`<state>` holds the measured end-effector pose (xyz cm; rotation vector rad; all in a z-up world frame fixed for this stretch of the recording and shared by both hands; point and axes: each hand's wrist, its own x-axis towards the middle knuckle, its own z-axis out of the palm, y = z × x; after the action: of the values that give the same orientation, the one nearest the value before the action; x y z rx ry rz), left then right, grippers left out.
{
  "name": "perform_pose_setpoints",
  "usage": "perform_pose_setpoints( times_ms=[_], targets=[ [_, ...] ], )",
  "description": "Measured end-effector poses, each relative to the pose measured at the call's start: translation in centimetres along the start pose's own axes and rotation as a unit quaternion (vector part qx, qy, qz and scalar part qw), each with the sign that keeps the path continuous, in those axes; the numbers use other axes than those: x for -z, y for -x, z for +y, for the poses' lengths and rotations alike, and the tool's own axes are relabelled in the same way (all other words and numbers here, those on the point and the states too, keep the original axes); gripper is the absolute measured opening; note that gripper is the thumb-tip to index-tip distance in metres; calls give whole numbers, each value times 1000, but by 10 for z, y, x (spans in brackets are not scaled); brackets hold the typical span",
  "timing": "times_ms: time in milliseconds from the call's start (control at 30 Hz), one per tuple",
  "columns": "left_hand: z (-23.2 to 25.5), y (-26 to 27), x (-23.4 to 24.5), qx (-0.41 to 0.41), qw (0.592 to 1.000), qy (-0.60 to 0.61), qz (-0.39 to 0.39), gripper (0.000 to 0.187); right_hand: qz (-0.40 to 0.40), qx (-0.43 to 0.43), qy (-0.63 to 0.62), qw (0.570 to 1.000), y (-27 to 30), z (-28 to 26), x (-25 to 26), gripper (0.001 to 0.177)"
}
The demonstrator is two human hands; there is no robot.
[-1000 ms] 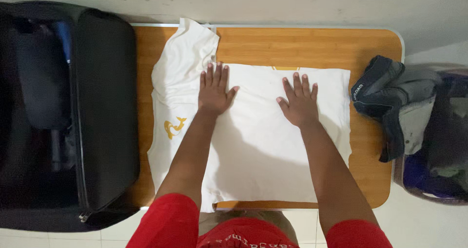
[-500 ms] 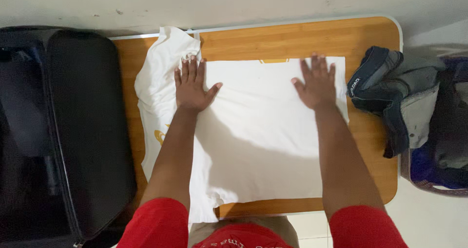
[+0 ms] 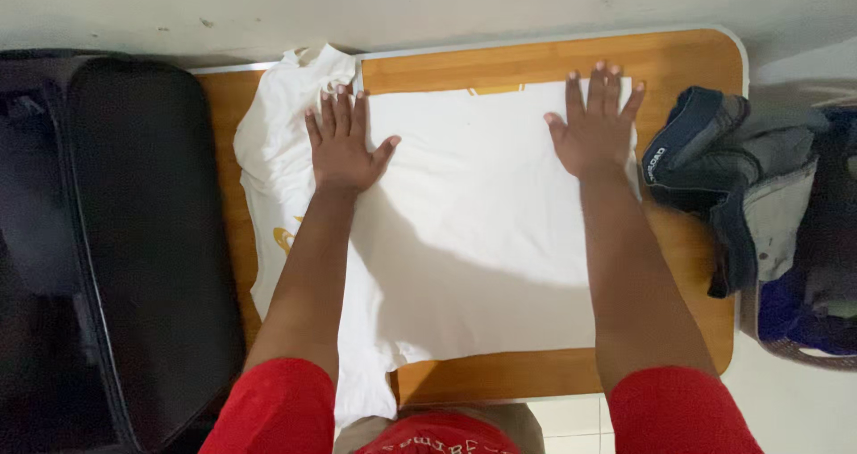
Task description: The person rolls a pair of trousers on a table, places them into a black bag, and then picks up a white shirt to prepare it for folding.
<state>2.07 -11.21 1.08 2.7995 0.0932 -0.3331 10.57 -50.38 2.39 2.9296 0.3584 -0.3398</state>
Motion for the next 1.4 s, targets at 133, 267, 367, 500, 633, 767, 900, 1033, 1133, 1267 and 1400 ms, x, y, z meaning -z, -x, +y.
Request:
perform_pose_setpoints(
  times_ms=[133,267,367,500,633,767,900,1033,1133,1267,1400],
  targets=[
    [26,26,-27,-22,993,-58,96,86,25,-2,-63,998,37,-61,5,69],
    [83,91,-48,0,1000,-11,14,83,36,112,-162,980,102,-145,0,61],
    [97,122,-45,35,998,36,-45,86,45,142,-227,962,144,-143,-1,63],
    [71,139,-35,57,997,11,-55,93,-21,66,-152,986,153,-79,-11,72],
    [40,140,-23,81,996,19,-17,95,33,4,-108,994,161,-11,-22,80],
    [40,159,-28,96,995,-25,5,92,39,-15,-73,996,172,-1,-21,81],
    [94,194,-54,61,997,-39,-12,87,-12,54,-101,993,203,-61,-21,76],
    [142,243,-70,20,998,-22,-60,80,23,164,-119,979,270,-122,-30,67],
    [138,270,-65,52,993,-2,-104,86,-6,166,-127,978,303,-109,-27,69],
    [104,313,-49,120,988,-23,-95,92,-42,96,-136,985,323,-48,-18,77],
    [71,347,-45,173,984,-3,-49,100,-29,11,-111,993,355,1,-18,79]
  ],
)
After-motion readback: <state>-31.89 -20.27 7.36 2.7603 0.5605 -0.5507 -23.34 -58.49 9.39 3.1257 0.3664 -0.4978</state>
